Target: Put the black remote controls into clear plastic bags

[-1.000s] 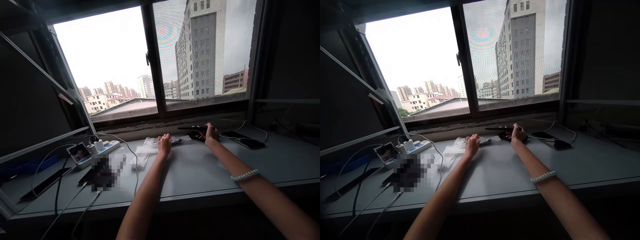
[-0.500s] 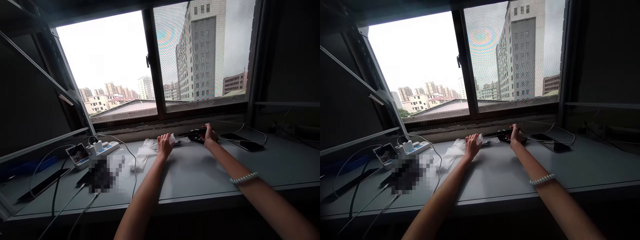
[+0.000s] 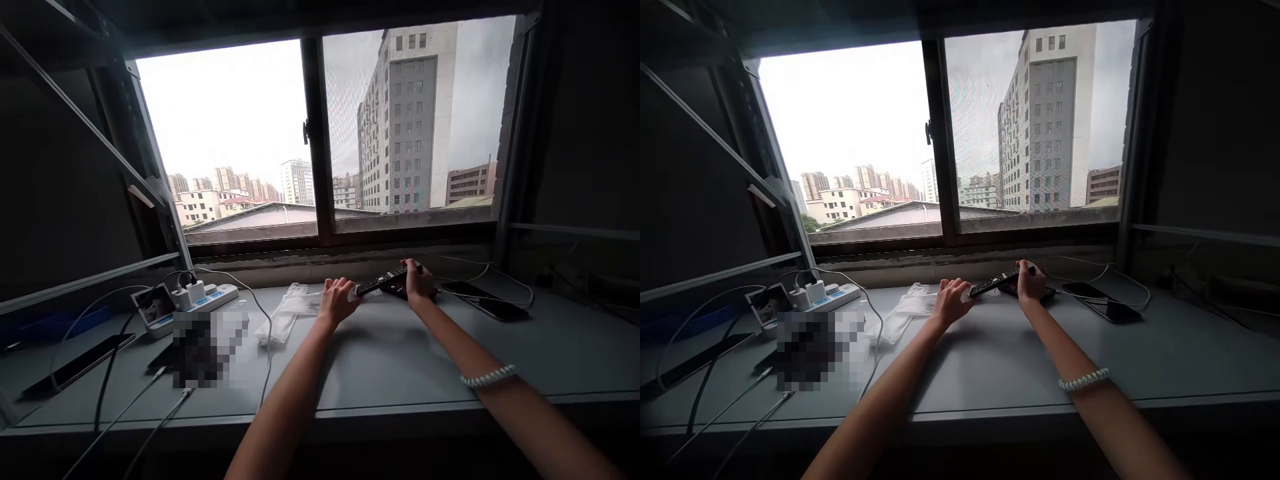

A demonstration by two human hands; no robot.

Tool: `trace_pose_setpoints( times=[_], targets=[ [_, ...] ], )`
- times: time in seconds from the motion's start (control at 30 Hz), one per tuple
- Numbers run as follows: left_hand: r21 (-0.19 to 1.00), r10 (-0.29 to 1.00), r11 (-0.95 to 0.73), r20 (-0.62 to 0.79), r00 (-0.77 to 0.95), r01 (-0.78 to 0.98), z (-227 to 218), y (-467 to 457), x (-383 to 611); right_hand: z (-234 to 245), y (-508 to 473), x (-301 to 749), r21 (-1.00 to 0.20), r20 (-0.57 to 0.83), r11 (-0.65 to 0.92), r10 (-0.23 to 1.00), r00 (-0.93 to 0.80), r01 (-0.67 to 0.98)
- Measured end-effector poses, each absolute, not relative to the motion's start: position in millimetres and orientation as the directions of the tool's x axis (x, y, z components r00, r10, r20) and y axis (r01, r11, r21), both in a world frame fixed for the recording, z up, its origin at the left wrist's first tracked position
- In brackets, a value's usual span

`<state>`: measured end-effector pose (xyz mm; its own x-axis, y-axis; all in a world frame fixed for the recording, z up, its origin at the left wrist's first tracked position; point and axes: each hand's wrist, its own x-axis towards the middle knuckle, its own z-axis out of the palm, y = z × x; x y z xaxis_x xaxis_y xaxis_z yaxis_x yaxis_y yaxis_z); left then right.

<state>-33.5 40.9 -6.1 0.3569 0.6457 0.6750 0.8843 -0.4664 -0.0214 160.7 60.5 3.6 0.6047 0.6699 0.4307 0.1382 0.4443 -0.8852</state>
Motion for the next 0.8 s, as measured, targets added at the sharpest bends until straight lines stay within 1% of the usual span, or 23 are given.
trace_pose_setpoints(
  times=[0.1, 0.17, 0.23, 0.37, 0.53, 0.67, 0.73, 0.8],
  targets=[
    [-0.019, 0.670, -0.457, 0.650, 0.358, 0.889, -6, 40, -33, 8, 55, 156, -0.898, 0.391, 0.415, 0.604, 0.694, 0.145],
    [-0.014, 0.681, -0.454, 0.640, 0.357, 0.891, -6, 40, -33, 9, 53, 154, -0.885, 0.425, 0.433, 0.603, 0.675, 0.171],
    [-0.012, 0.689, -0.450, 0.631, 0.356, 0.893, -6, 40, -33, 9, 51, 153, -0.885, 0.435, 0.432, 0.639, 0.634, 0.171],
    [-0.035, 0.697, -0.432, 0.622, 0.358, 0.901, -7, 41, -34, 9, 48, 148, -0.896, 0.421, 0.432, 0.761, 0.494, 0.099],
    [-0.027, 0.727, -0.357, 0.620, 0.296, 0.934, -6, 42, -36, 13, 38, 136, -0.895, 0.389, 0.437, 0.862, 0.324, -0.090],
    [-0.029, 0.729, -0.340, 0.623, 0.283, 0.940, -5, 42, -37, 15, 31, 130, -0.890, 0.427, 0.449, 0.884, 0.191, -0.086],
    [-0.025, 0.734, -0.332, 0.621, 0.275, 0.943, -4, 42, -37, 15, 29, 128, -0.910, 0.398, 0.408, 0.910, 0.116, -0.075],
    [-0.019, 0.738, -0.321, 0.621, 0.263, 0.947, -3, 41, -37, 15, 28, 127, -0.941, 0.337, 0.337, 0.941, 0.023, -0.037]
  ],
)
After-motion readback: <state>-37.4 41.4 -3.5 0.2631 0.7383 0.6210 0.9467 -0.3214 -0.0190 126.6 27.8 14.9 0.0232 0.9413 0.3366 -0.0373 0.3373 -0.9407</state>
